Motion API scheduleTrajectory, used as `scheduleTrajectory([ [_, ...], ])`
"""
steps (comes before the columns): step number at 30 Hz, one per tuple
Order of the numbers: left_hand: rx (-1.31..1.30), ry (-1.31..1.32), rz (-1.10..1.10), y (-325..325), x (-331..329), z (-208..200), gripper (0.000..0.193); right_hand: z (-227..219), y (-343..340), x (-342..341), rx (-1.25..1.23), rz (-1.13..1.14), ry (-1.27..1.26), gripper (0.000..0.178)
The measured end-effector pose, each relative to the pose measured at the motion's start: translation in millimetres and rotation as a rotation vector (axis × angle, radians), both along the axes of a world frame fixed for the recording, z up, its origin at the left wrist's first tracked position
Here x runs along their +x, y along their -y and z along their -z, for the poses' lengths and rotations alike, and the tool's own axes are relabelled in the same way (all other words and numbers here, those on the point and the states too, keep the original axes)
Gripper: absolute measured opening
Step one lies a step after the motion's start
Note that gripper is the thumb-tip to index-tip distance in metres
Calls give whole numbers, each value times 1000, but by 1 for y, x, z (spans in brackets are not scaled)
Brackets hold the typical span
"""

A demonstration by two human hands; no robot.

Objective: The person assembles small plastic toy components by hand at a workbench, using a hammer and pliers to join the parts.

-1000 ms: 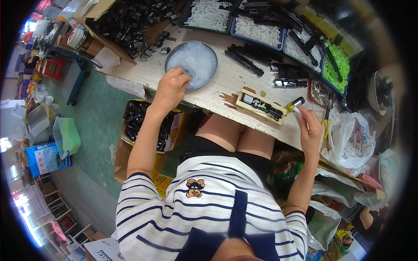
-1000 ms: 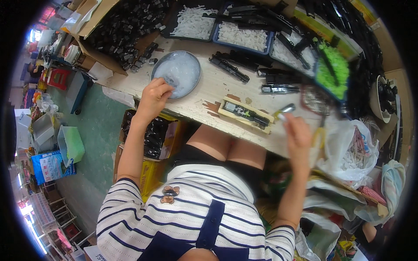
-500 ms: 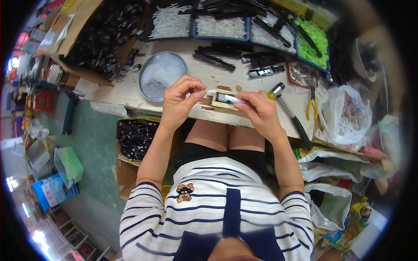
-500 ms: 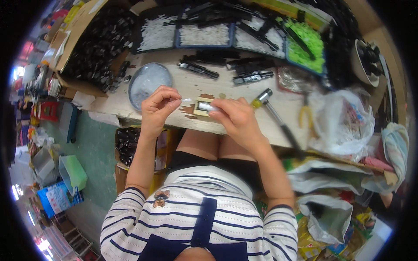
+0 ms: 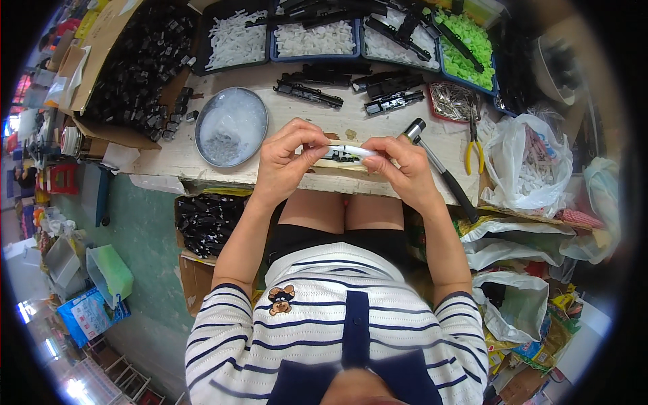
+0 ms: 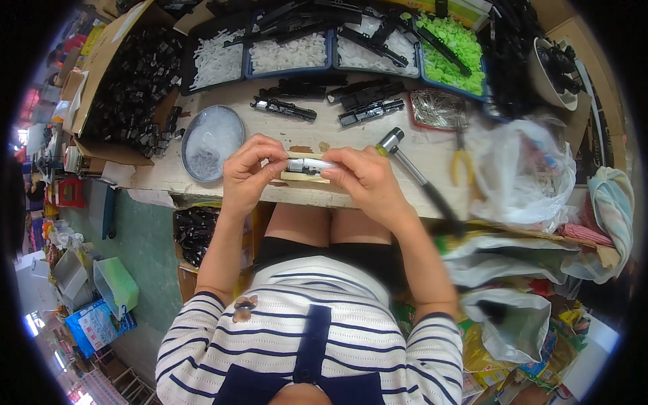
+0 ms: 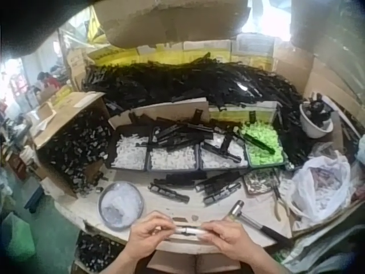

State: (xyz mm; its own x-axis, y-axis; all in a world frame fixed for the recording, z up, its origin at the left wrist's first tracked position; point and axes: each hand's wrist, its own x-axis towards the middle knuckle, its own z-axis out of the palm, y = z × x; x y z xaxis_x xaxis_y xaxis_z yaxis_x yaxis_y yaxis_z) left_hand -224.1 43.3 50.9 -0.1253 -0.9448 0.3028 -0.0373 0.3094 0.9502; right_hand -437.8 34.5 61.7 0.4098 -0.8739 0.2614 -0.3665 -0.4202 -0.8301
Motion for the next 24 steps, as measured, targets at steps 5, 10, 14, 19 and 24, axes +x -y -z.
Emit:
scheduleTrajectory([
  [5,-86,80,16,0,-4,-2,12,-1,0,-5,75,-15,12,15],
  [10,-154,149,26,-2,-12,1,17,1,-2,-8,210,-41,96,15],
  [14,-284,244,26,-3,-17,6,22,-9,-3,-9,502,-58,174,12],
  [19,-260,321,-50,1,-15,8,29,0,-5,-26,648,53,266,12],
  [24,-219,516,-108,2,-21,23,32,8,-4,-38,726,115,162,11],
])
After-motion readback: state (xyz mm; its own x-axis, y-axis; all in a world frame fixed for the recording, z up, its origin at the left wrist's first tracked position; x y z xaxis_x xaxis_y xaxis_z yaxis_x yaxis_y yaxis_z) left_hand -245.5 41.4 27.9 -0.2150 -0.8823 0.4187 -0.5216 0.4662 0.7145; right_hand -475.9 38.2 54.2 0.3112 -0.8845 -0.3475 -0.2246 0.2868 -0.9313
